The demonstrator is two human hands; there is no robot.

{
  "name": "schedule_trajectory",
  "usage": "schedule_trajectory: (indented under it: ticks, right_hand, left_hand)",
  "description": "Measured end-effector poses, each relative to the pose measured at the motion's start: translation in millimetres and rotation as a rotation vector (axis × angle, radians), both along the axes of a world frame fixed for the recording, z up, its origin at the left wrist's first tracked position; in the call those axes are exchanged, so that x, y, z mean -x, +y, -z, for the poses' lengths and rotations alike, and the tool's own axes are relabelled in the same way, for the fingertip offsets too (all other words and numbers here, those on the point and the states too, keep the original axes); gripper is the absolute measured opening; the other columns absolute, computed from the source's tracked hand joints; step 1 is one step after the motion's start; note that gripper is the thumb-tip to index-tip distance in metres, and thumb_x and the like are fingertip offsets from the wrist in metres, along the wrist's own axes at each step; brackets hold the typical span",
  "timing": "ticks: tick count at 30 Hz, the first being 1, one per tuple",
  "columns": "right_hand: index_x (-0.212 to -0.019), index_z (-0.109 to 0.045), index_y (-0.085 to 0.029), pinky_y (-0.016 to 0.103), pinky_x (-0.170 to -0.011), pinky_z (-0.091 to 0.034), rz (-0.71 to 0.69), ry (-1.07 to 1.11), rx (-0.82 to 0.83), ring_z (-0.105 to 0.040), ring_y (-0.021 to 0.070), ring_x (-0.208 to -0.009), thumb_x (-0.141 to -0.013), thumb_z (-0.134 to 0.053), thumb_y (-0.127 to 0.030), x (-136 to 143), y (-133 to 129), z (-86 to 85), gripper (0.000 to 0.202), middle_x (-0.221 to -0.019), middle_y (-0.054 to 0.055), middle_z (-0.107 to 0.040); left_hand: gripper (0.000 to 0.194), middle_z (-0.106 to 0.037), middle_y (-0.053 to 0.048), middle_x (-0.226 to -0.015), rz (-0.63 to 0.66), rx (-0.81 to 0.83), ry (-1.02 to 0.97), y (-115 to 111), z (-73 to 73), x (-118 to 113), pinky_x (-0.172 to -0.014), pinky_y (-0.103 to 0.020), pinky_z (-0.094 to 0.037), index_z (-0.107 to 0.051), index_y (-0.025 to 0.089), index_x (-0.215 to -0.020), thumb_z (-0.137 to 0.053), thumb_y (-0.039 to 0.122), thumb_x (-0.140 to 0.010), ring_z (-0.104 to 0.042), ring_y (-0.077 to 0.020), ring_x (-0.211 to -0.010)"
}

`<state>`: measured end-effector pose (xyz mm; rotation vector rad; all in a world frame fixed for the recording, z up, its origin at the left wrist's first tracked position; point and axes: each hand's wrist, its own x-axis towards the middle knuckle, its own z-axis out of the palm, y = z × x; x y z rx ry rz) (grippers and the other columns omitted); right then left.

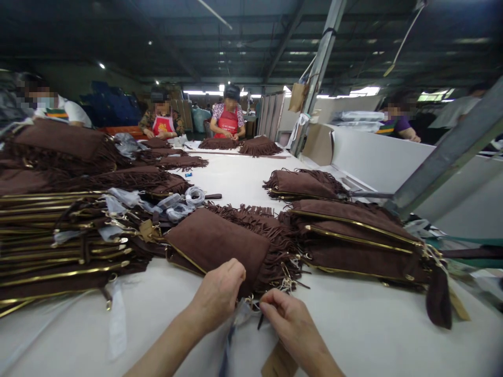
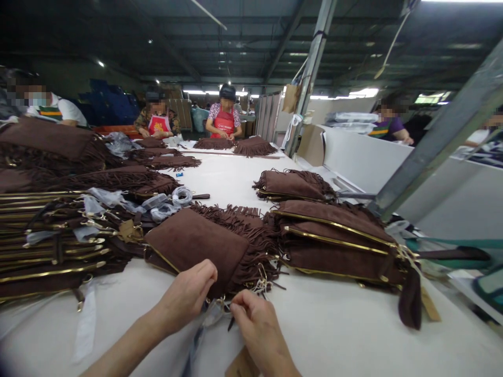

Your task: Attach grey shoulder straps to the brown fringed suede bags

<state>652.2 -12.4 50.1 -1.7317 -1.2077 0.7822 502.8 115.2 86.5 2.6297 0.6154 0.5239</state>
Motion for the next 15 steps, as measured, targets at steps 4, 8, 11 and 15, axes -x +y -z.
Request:
schedule_trajectory:
  ticks: [4,8,11,15]
  right_hand:
    - [-0.078,-0.066,-0.022,0.027,-0.062,-0.04,0.038,-0.056,-0.037,-0.059,0.0186,-0.067,-0.086,-0.048,-0.035,4,1,1.0,0.023,-0.068,-0.001,-0.064]
    - [-0.097,-0.071,-0.024,0.027,-0.071,-0.045,0.04,0.036,-0.049,-0.066,0.0213,-0.079,-0.087,-0.053,-0.038,6,-4,4.6,0.024,-0.086,0.001,-0.074]
    - [-0.087,-0.073,-0.025,0.027,-0.069,-0.045,0.047,0.001,-0.032,-0.065,0.0209,-0.076,-0.088,-0.055,-0.039,6,-6,5.1,0.022,-0.081,0.0,-0.073]
    - [-0.082,-0.073,-0.026,0.025,-0.065,-0.044,0.084,-0.031,-0.078,-0.063,0.0192,-0.069,-0.088,-0.056,-0.038,11,-2,3.8,0.022,-0.072,-0.002,-0.07]
  left_hand:
    - [0.022,-0.058,-0.006,-0.091,0.092,0.032,-0.032,-3,3.2,5,-0.075,-0.028,-0.044,-0.056,0.018,-0.092,-0.036,0.009,-0.092,-0.054,-0.0187,-0.084]
    - [0.027,-0.058,-0.008,-0.09,0.105,0.076,-0.094,-6,6.8,9,-0.073,-0.027,-0.045,-0.061,0.016,-0.089,-0.035,0.011,-0.094,-0.055,-0.0184,-0.083]
    - [0.028,-0.058,-0.008,-0.09,0.125,0.09,-0.103,-6,8.1,9,-0.073,-0.026,-0.045,-0.063,0.016,-0.088,-0.036,0.01,-0.092,-0.056,-0.0182,-0.082]
    - [0.03,-0.06,-0.009,-0.094,0.131,0.085,-0.103,-6,8.3,10,-0.075,-0.027,-0.047,-0.065,0.016,-0.096,-0.037,0.008,-0.089,-0.057,-0.0191,-0.086]
